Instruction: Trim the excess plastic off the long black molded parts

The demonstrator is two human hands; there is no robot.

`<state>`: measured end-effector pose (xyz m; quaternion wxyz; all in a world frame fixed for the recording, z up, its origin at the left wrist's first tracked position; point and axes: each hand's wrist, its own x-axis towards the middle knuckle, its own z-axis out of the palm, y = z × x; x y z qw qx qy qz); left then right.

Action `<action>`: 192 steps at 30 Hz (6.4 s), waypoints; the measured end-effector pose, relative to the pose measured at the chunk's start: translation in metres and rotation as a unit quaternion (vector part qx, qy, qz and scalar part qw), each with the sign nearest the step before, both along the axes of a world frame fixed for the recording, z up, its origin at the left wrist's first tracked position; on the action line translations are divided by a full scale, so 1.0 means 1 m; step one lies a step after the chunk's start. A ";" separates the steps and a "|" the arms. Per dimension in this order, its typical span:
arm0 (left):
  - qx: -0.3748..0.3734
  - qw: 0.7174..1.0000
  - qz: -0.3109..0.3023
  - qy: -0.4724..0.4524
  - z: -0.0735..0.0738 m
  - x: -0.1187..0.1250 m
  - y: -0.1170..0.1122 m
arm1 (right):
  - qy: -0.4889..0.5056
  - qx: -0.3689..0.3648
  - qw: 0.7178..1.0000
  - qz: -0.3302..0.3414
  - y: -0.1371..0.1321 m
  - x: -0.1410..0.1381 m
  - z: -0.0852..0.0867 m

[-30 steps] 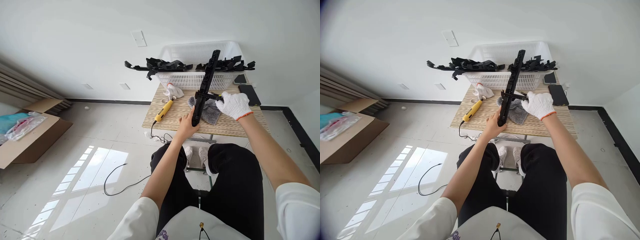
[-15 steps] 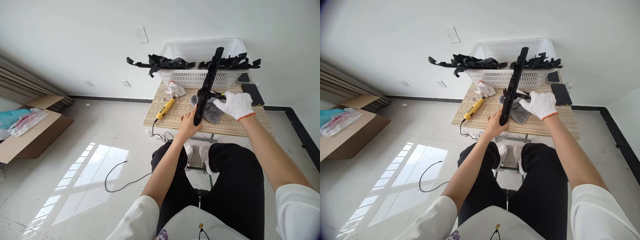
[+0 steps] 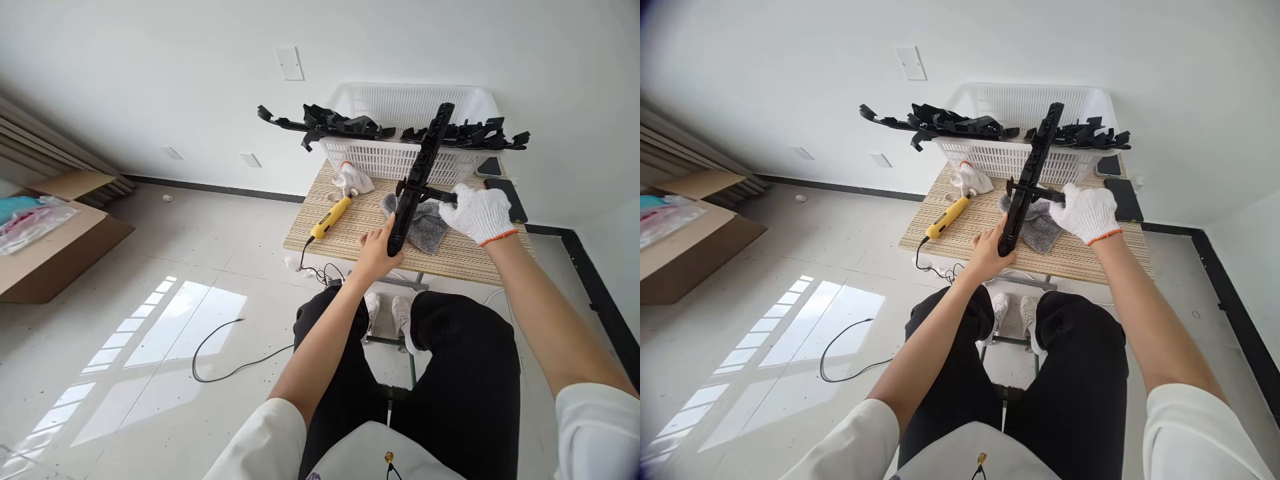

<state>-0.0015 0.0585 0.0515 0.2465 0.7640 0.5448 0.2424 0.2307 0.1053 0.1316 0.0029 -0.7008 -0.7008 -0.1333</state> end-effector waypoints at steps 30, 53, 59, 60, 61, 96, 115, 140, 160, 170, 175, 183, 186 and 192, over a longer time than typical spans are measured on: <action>-0.067 0.971 0.051 -0.222 0.003 -0.012 0.007 | 0.175 -0.065 0.981 -0.043 -0.044 -0.026 -0.055; -0.083 0.965 0.110 -0.224 0.025 0.010 0.015 | 0.218 -0.052 0.971 -0.084 -0.047 -0.041 -0.036; -0.055 0.979 0.103 -0.165 0.032 0.016 0.009 | 0.264 -0.114 0.947 -0.145 -0.050 -0.038 -0.021; -0.049 0.980 0.100 -0.167 0.032 0.015 0.009 | 0.263 -0.129 0.945 -0.146 -0.051 -0.037 -0.019; -0.045 0.980 0.097 -0.170 0.032 0.015 0.008 | 0.259 -0.141 0.944 -0.146 -0.051 -0.036 -0.017; 0.034 0.989 0.044 -0.140 0.025 0.008 0.008 | 0.298 0.150 0.943 -0.012 -0.038 -0.031 -0.056; -0.028 0.987 0.087 -0.136 0.025 0.010 0.008 | 0.206 0.100 0.972 -0.045 -0.041 -0.038 -0.042; -0.043 0.970 0.090 -0.222 0.023 0.001 -0.002 | 0.171 0.058 0.980 -0.087 -0.040 -0.038 -0.031; -0.040 0.967 0.077 -0.239 0.024 -0.002 -0.006 | 0.217 0.064 0.971 -0.077 -0.046 -0.035 -0.036; -0.045 0.967 0.074 -0.239 0.021 -0.002 -0.008 | 0.246 0.061 0.967 -0.020 -0.052 -0.031 -0.032; -0.045 0.973 0.077 -0.212 0.026 -0.002 -0.007 | 0.202 0.077 0.976 0.012 -0.046 -0.037 -0.038; -0.034 0.982 0.101 -0.156 0.032 -0.002 -0.007 | 0.131 0.109 0.984 0.043 -0.046 -0.039 -0.052; -0.036 0.984 0.103 -0.143 0.034 -0.001 -0.008 | 0.137 0.124 0.981 0.054 -0.049 -0.040 -0.049; -0.011 0.990 0.087 -0.108 0.033 0.002 -0.013 | 0.112 0.097 0.986 0.070 -0.053 -0.048 -0.043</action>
